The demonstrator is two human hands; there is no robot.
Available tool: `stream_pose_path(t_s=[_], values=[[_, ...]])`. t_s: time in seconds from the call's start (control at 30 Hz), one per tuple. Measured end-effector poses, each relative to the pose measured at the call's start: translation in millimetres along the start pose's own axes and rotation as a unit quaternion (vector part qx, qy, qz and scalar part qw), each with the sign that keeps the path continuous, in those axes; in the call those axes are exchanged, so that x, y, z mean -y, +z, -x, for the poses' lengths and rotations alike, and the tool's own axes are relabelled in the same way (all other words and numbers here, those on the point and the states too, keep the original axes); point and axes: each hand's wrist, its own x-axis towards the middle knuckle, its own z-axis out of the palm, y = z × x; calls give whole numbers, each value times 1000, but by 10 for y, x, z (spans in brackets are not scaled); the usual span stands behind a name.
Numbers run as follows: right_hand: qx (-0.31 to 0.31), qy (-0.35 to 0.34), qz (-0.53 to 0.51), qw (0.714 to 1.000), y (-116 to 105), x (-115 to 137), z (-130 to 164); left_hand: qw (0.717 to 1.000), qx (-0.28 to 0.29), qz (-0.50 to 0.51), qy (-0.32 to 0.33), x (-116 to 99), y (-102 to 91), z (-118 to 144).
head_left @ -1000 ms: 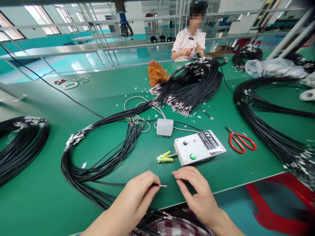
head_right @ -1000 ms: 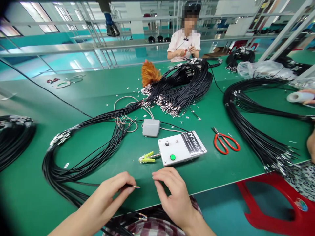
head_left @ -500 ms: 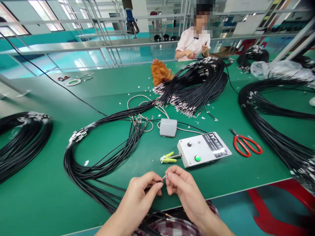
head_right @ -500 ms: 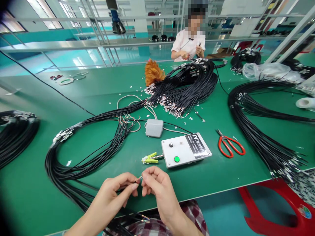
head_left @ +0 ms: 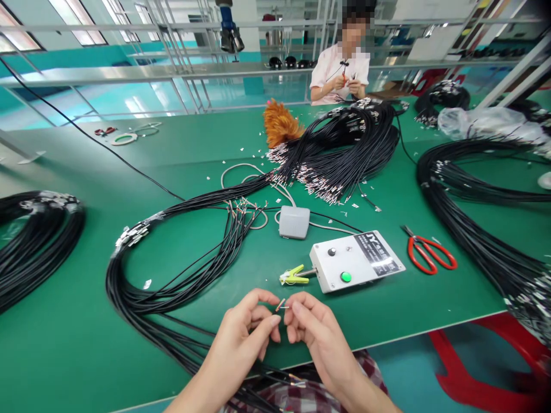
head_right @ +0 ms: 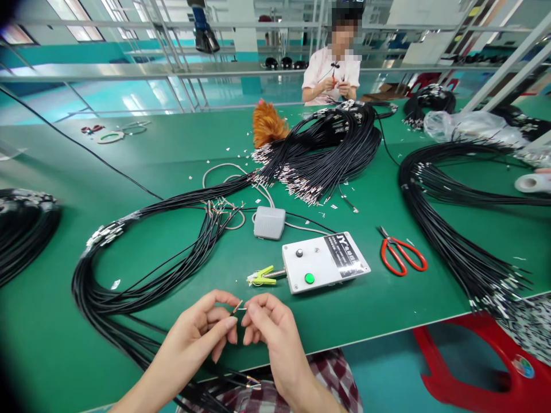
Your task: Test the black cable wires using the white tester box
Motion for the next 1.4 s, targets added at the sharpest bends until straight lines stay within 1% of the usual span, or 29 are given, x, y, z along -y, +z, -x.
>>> stream_pose_path(t_s=[0.2,0.3,0.43,0.5,0.57,0.63,0.7,0.73,0.77,0.8,0.87,0.9,0.93,0.97,1.0,1.03,1.07,1.1,1.17,1.23,1.27,1.3,1.33,1.37,1.4], values=[[-9,-16,44,999,36,-21,-42,1000,3,12,1,21,-7,-10],[-4,-18,80,997,60,-2,-50,1000,12,22,1,-13,-20,2],[-9,-32,123,992,72,36,-58,999,11,18,37,-85,4,-3],[-12,-37,150,988,61,42,-57,998,-11,38,45,-74,33,-23],[-13,-44,188,981,41,38,-51,996,-51,66,37,-19,63,-46],[-8,-55,226,973,15,33,-43,993,-89,72,21,56,84,-60],[3,-67,267,961,-11,40,-37,994,-103,41,15,120,89,-59],[8,-75,291,954,-23,50,-35,994,-104,8,26,141,87,-53],[12,-89,318,944,-35,63,-35,993,-103,-37,52,153,83,-45],[14,-109,349,931,-49,80,-34,987,-98,-87,90,159,77,-36],[17,-164,410,897,-84,115,-32,964,-86,-180,175,159,65,-24],[18,-192,435,879,-107,132,-30,953,-78,-210,205,157,60,-23],[18,-213,457,863,-133,146,-26,948,-71,-224,216,156,56,-28],[19,-228,476,849,-162,157,-22,950,-68,-224,207,157,52,-37],[21,-239,494,836,-190,166,-17,958,-69,-211,183,158,48,-50],[22,-252,515,819,-214,172,-14,968,-69,-190,151,158,45,-66],[20,-270,542,795,-232,177,-11,977,-68,-164,116,157,42,-83],[16,-293,573,765,-241,181,-11,984,-64,-139,86,153,40,-99],[9,-347,638,687,-228,191,-18,991,-52,-106,56,135,36,-123],[19,-397,688,608,-189,212,-37,990,-44,-117,66,109,29,-135],[32,-415,704,575,-169,232,-48,986,-44,-138,83,95,24,-138],[46,-430,715,549,-155,261,-61,979,-44,-165,107,81,16,-138],[57,-441,722,530,-148,301,-75,971,-48,-194,133,67,7,-138],[62,-448,726,518,-150,352,-91,961,-56,-218,157,54,-5,-139],[58,-450,728,513,-160,411,-111,954,-67,-236,173,41,-17,-142]])
